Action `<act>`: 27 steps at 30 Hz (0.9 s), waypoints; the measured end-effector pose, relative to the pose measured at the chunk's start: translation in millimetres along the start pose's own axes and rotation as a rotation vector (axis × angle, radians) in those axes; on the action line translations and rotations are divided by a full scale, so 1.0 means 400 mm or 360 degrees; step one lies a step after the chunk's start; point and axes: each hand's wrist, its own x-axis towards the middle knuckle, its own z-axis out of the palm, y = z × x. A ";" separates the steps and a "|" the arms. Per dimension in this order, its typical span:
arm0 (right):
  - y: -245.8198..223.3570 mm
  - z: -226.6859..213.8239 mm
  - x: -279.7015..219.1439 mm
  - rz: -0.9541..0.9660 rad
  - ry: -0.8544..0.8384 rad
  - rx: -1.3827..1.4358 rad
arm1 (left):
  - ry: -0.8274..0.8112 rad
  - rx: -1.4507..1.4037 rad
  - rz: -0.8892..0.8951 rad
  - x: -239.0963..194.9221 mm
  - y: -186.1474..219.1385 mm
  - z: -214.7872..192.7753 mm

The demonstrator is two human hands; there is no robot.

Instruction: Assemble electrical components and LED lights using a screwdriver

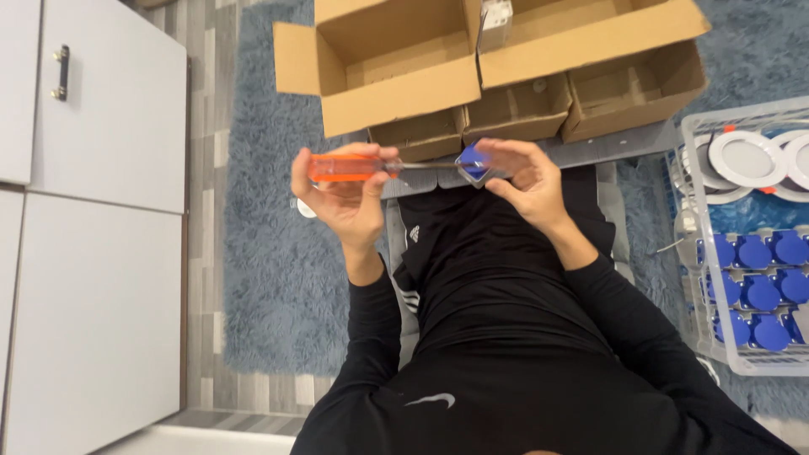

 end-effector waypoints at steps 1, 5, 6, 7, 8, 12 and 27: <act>0.004 -0.009 0.001 -0.0188 -0.0050 -0.0291 | -0.0024 0.0056 0.0039 0.004 0.005 -0.010; 0.021 -0.043 0.015 -0.0611 -0.0350 -0.1103 | -0.0096 0.0083 0.0015 0.011 0.016 -0.044; 0.043 -0.051 0.011 -0.0665 -0.0403 -0.1233 | -0.0113 0.0120 0.0024 0.009 0.008 -0.049; 0.066 -0.054 -0.007 -0.0699 -0.0461 -0.1353 | -0.0128 0.0165 0.0014 -0.001 0.009 -0.059; 0.050 -0.055 0.013 -0.0664 -0.0468 -0.1353 | -0.0121 0.0166 -0.0021 0.012 0.011 -0.055; 0.010 -0.034 -0.001 -0.0510 -0.0553 -0.1383 | -0.0180 0.0138 -0.0287 -0.002 0.055 -0.047; 0.044 -0.028 0.002 -0.0564 -0.0513 -0.1360 | -0.0356 0.0266 -0.0369 0.001 0.016 0.034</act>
